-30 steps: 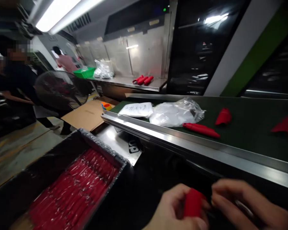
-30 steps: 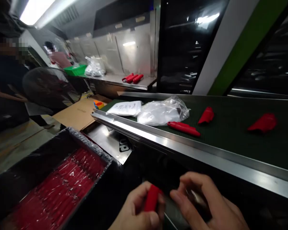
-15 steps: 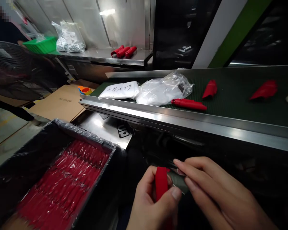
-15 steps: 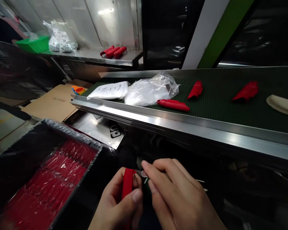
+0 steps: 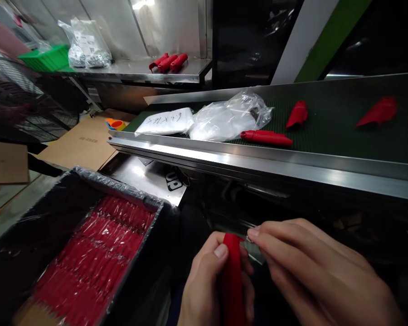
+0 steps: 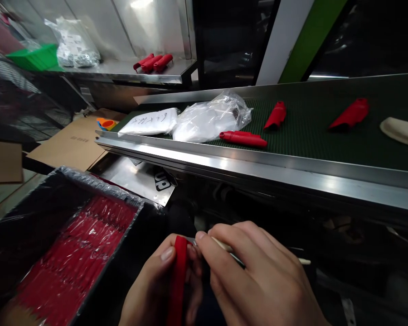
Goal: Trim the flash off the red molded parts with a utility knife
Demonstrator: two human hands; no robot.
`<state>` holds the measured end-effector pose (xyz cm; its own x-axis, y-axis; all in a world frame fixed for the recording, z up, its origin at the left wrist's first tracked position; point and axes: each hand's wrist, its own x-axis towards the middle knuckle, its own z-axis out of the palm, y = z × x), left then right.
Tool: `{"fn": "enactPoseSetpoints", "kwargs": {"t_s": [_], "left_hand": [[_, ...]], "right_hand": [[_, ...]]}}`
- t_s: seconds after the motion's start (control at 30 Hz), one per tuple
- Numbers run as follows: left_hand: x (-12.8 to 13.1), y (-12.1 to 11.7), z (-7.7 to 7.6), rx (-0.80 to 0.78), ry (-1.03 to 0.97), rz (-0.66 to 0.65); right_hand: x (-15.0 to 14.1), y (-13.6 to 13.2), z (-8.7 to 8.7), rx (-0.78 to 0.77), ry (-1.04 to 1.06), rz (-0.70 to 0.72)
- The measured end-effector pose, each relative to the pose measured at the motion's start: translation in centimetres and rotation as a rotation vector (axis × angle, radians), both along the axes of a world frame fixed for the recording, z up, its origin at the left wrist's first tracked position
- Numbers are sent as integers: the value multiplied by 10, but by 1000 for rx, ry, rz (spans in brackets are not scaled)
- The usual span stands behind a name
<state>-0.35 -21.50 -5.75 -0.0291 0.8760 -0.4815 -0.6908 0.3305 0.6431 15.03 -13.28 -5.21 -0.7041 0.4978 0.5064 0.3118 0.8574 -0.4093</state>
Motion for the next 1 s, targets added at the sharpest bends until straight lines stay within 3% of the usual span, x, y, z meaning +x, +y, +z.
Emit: {"fn": "enactPoseSetpoints", "kwargs": {"t_s": [1.0], "left_hand": [[1, -1, 2, 9, 30, -52]], "right_hand": [[-4, 1, 7, 137, -18, -27]]}}
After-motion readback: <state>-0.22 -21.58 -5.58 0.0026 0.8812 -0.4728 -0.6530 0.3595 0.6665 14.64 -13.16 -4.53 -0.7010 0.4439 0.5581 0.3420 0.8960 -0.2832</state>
